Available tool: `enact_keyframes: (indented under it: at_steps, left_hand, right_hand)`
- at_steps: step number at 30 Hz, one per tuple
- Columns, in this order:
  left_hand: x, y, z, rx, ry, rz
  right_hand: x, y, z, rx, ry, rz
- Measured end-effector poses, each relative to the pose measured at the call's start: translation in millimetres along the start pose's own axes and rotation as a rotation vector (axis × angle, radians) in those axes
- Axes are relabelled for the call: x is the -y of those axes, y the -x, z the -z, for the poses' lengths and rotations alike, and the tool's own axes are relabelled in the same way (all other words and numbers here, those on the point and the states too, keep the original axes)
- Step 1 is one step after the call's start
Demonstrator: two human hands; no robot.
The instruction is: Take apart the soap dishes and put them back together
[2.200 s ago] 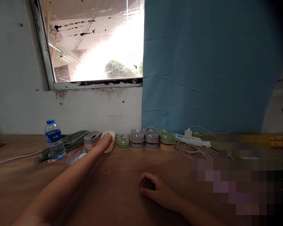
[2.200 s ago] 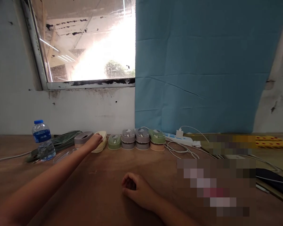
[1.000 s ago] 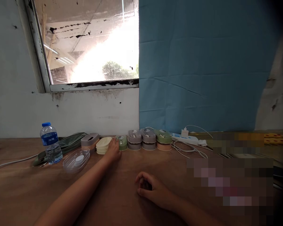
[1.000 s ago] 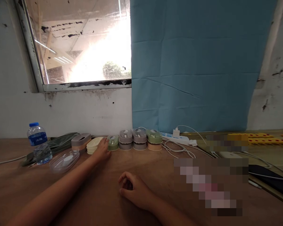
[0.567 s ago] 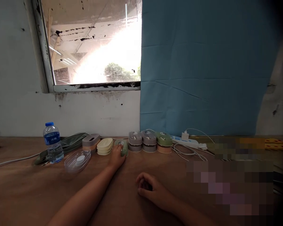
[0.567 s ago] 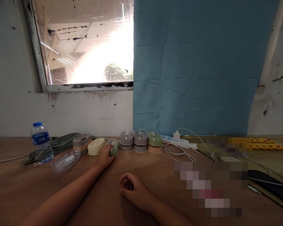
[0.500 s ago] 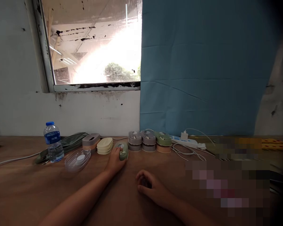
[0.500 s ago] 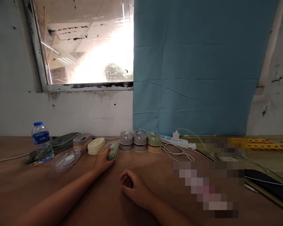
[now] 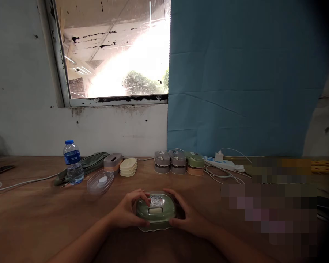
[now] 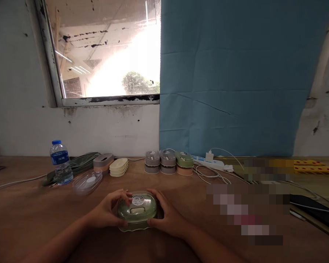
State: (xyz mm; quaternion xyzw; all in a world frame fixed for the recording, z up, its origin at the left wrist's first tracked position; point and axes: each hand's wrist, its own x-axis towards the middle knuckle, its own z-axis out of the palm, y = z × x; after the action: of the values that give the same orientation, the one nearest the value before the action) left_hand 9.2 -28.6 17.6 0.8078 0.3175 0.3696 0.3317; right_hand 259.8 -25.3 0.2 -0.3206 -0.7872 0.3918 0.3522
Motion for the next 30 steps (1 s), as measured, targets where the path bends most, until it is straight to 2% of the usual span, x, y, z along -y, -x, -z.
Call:
enact_keyframes:
  at_steps: [4, 6, 10, 15, 17, 20, 24, 27, 30]
  left_hand:
    - [0.3, 0.3, -3.9, -0.033, 0.174, -0.081]
    - [-1.7, 0.7, -6.4, -0.057, 0.295, -0.076]
    - [-1.5, -0.7, -12.9, -0.131, 0.519, 0.091]
    - [5.8, -3.3, -16.7, -0.167, 0.564, 0.240]
    - [6.9, -2.3, -13.9, -0.189, 0.417, 0.222]
    - [4.2, 0.7, -7.2, -0.232, -0.038, 0.034]
    - [-1.8, 2.5, -2.5, -0.107, -0.557, -0.228]
    - [-0.8, 0.5, -3.3, -0.015, -0.727, -0.337]
    - [4.8, -2.1, -3.2, 0.047, -0.805, -0.378]
  right_hand:
    - [0.5, 0.0, -0.2, -0.001, 0.009, -0.025]
    - [1.1, -1.5, -0.7, -0.023, -0.039, -0.024]
    - [4.0, -5.7, -2.7, -0.112, -0.066, -0.041]
    - [-4.4, -12.9, -2.0, -0.303, 0.021, -0.071]
    - [-12.9, -15.9, 0.0, -0.388, -0.023, -0.130]
    - [-25.6, -19.4, 2.8, -0.460, -0.128, -0.217]
    - [-31.8, -21.6, 3.7, -0.463, -0.222, -0.284]
    - [-29.3, -22.1, 3.7, -0.469, -0.288, -0.319]
    - [-26.5, -22.5, 4.7, -0.467, -0.350, -0.342]
